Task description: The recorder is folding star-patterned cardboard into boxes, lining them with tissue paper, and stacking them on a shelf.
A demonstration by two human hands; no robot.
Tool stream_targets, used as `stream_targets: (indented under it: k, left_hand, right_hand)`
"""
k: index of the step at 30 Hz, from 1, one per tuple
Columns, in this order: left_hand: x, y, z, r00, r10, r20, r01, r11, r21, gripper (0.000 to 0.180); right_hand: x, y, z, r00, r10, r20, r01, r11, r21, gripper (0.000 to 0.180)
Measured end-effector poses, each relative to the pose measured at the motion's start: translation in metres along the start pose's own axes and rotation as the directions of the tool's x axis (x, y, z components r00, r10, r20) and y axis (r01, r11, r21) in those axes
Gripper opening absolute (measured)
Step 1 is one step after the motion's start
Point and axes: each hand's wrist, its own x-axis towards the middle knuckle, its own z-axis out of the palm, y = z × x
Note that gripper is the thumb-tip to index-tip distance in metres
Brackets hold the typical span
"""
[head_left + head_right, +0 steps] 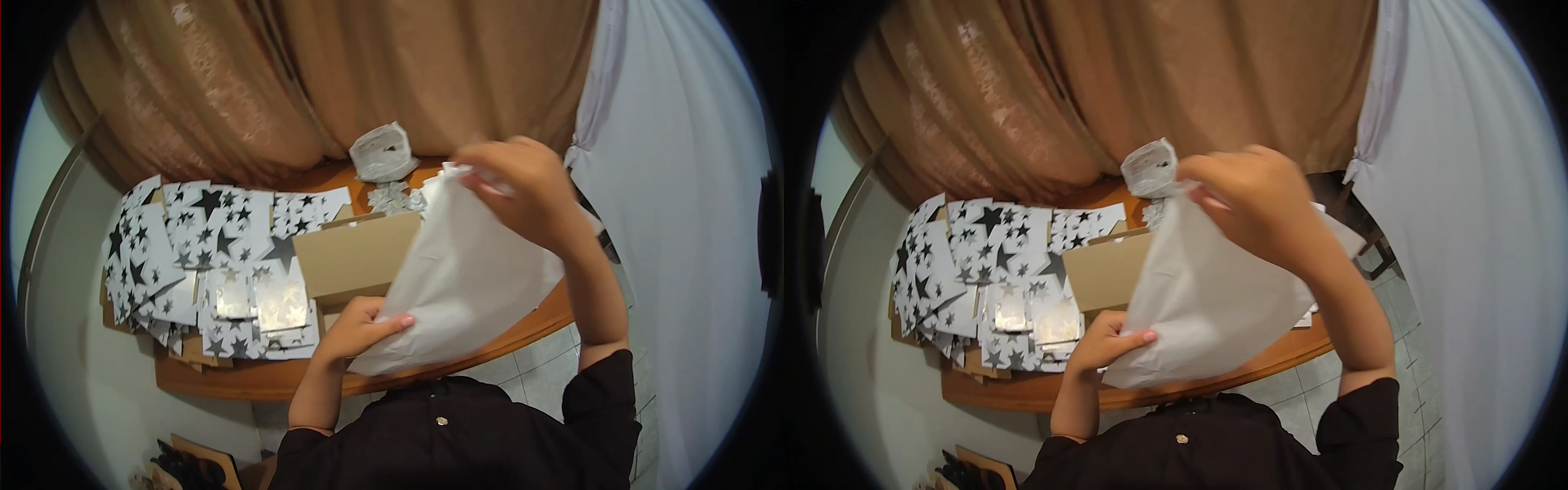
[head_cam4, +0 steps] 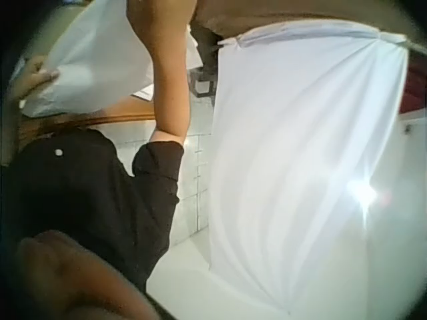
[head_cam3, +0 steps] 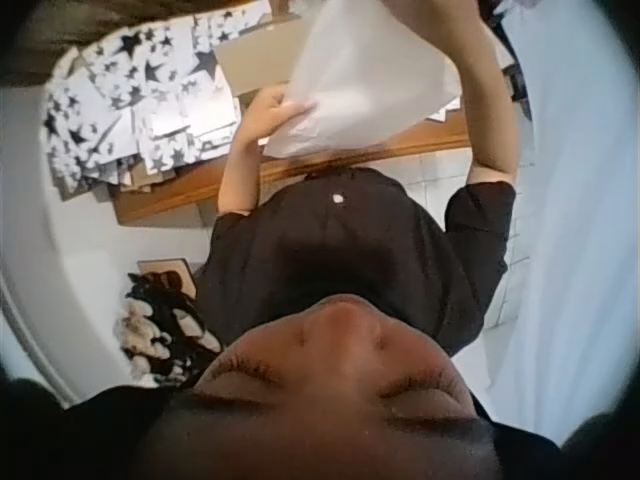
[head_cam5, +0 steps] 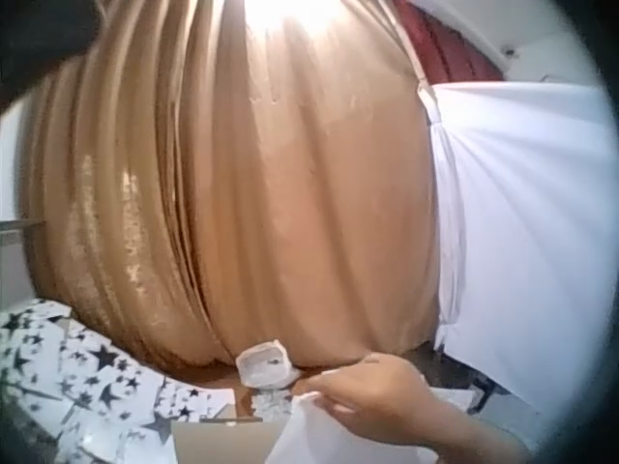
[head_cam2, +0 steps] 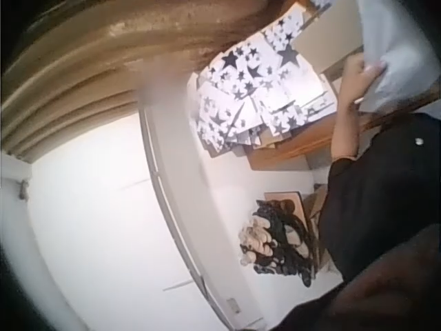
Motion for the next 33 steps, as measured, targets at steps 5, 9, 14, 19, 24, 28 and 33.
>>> stream_targets:
  k: [5,9,14,19,24,28,33]
  left_hand:
    - [-0.037,-0.065,-0.031,0.925,-0.153,-0.348,0.216,0.965,0.151,0.028]
    - [-0.042,-0.156,-0.056,0.787,0.075,-0.612,0.109,0.960,0.258,0.032]
    - [-0.029,-0.194,-0.069,0.771,0.183,-0.610,0.216,0.826,0.521,0.031]
    - [-0.026,-0.173,-0.058,0.704,0.269,-0.657,0.191,0.820,0.540,0.022]
    - [-0.018,-0.141,-0.062,0.701,0.642,-0.311,-0.020,0.454,0.891,0.024]
    - [0.016,-0.169,-0.089,0.889,0.349,0.298,-0.430,0.409,0.805,0.026]
    - [0.041,-0.199,-0.087,0.944,0.137,0.301,-0.330,0.326,0.886,0.031]
  right_hand:
    - [0.024,-0.039,0.127,0.997,-0.079,-0.018,0.077,0.995,-0.068,0.036]
    - [-0.020,-0.093,0.170,0.999,0.030,0.044,-0.036,0.986,0.164,0.036]
    - [-0.135,-0.138,0.214,0.905,0.133,0.403,-0.249,0.935,0.251,0.027]
    - [-0.189,-0.150,0.234,0.809,0.199,0.554,-0.324,0.936,0.138,0.021]
    - [-0.200,-0.141,0.240,0.745,0.211,0.633,-0.400,0.901,0.170,0.026]
    - [-0.192,-0.134,0.235,0.629,0.173,0.758,-0.433,0.888,0.156,0.031]
    - [-0.196,-0.122,0.227,0.525,0.295,0.799,-0.549,0.834,0.052,0.035]
